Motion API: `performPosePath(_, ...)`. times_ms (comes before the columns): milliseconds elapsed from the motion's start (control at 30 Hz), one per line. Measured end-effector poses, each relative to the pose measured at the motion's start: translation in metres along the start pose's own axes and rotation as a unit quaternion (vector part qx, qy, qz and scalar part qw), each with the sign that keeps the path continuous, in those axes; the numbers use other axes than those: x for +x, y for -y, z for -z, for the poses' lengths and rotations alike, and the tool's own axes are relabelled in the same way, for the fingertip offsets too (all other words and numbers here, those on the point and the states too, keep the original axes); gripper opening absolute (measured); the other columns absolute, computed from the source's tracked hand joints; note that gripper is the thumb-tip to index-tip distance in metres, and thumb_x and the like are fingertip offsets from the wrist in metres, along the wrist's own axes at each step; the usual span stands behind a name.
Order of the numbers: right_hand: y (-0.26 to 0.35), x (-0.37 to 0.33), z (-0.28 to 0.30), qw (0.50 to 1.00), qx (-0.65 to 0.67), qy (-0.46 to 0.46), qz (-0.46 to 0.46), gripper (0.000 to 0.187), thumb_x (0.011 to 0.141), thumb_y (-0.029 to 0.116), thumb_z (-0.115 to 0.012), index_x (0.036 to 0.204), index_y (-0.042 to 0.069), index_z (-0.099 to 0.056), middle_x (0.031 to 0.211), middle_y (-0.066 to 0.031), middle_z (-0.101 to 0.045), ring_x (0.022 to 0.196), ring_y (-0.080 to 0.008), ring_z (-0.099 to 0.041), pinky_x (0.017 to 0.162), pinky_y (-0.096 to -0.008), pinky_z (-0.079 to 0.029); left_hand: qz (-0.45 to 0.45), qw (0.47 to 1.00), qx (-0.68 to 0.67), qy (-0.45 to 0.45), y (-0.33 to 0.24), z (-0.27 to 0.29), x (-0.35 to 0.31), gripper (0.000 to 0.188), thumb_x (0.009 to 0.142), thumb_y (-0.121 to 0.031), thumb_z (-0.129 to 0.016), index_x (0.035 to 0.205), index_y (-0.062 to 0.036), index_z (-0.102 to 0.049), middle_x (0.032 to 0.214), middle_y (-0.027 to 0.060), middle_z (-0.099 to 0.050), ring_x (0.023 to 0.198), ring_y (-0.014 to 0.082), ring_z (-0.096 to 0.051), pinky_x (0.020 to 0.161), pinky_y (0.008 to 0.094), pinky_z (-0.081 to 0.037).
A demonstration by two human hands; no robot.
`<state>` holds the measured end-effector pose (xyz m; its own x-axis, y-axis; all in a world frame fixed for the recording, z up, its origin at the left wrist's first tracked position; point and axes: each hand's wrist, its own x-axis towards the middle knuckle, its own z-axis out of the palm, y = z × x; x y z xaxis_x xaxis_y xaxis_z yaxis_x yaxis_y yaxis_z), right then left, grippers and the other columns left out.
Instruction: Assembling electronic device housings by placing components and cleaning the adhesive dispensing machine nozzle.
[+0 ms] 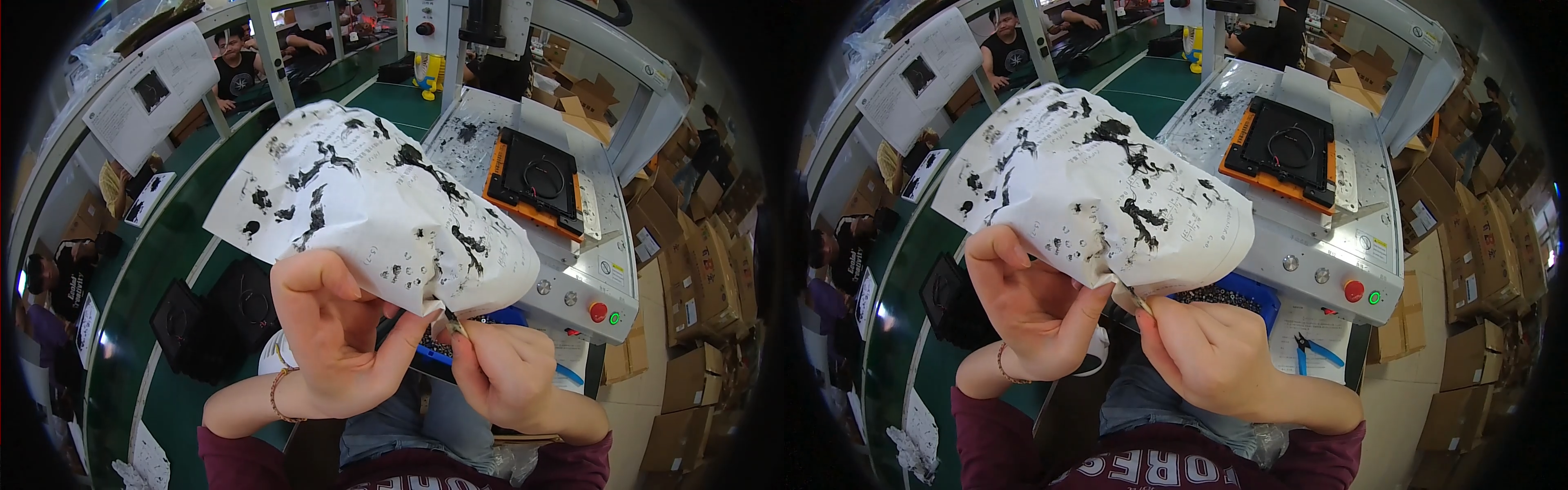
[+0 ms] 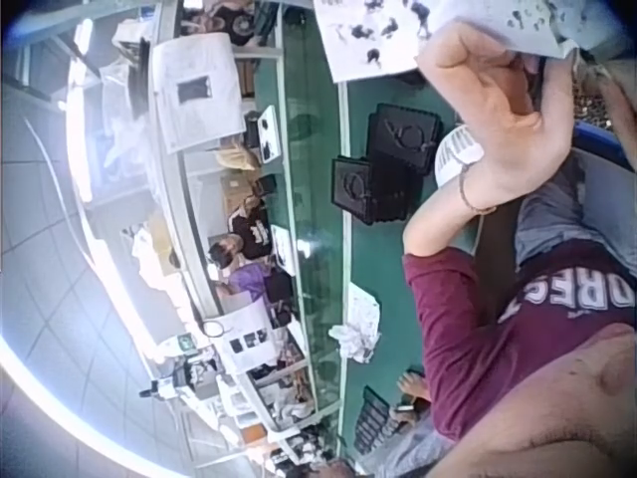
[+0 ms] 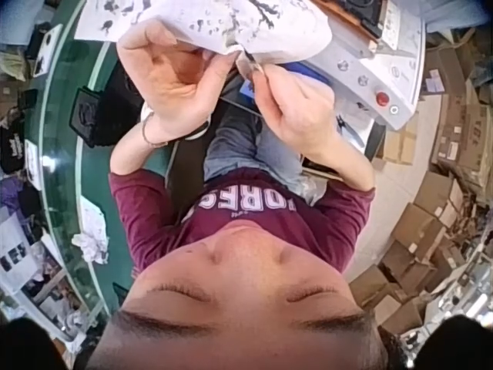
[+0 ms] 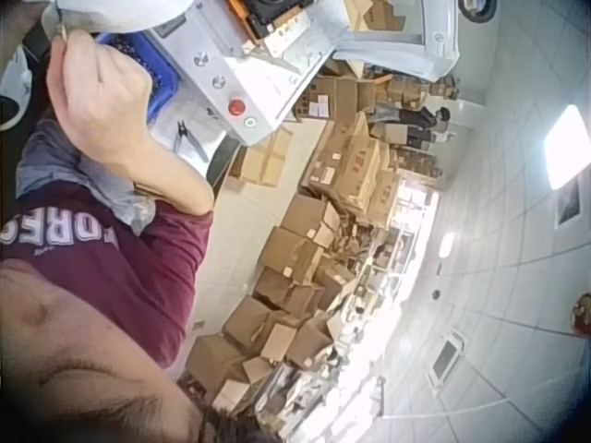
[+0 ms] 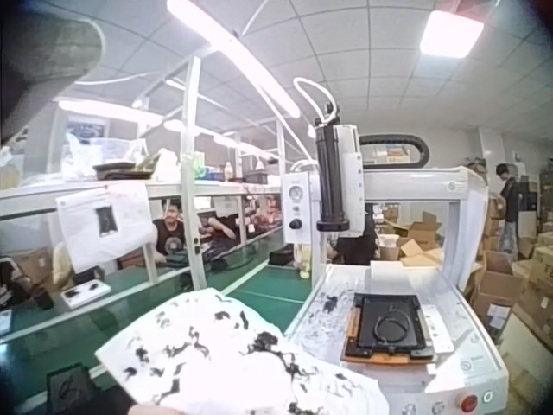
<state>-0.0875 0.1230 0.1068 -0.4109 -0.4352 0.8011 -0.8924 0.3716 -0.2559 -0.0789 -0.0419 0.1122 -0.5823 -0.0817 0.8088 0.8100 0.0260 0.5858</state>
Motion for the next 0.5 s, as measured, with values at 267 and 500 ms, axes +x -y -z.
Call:
performPosePath(267,0.002,-0.002,0.0,1.0,0.017,0.008,-0.016,0.016,0.074,0.0,-0.068,0.086,-0.003,-0.059,0.059,-0.0056,-0.055,0.046,-0.0192,-0.054,0.042,-0.0291,-0.042,-0.066,0.98,0.186,-0.028,-0.005,0.002,-0.003,0.034,0.069,0.005,-0.074,0.074,-0.0012,-0.042,0.062,0.0035,-0.048,0.05,0.0078,-0.047,0.043,0.02,-0.034)
performPosePath(500,0.002,-0.001,0.001,1.0,0.011,0.003,-0.013,0.016,0.074,-0.001,-0.068,0.087,-0.003,-0.059,0.058,-0.0054,-0.053,0.044,-0.0188,-0.052,0.041,-0.0291,-0.04,-0.127,0.965,0.219,-0.062,-0.008,-0.009,0.002,0.031,0.07,0.004,-0.075,0.072,0.0001,-0.044,0.059,0.0062,-0.052,0.049,0.0096,-0.051,0.042,0.0207,-0.037)
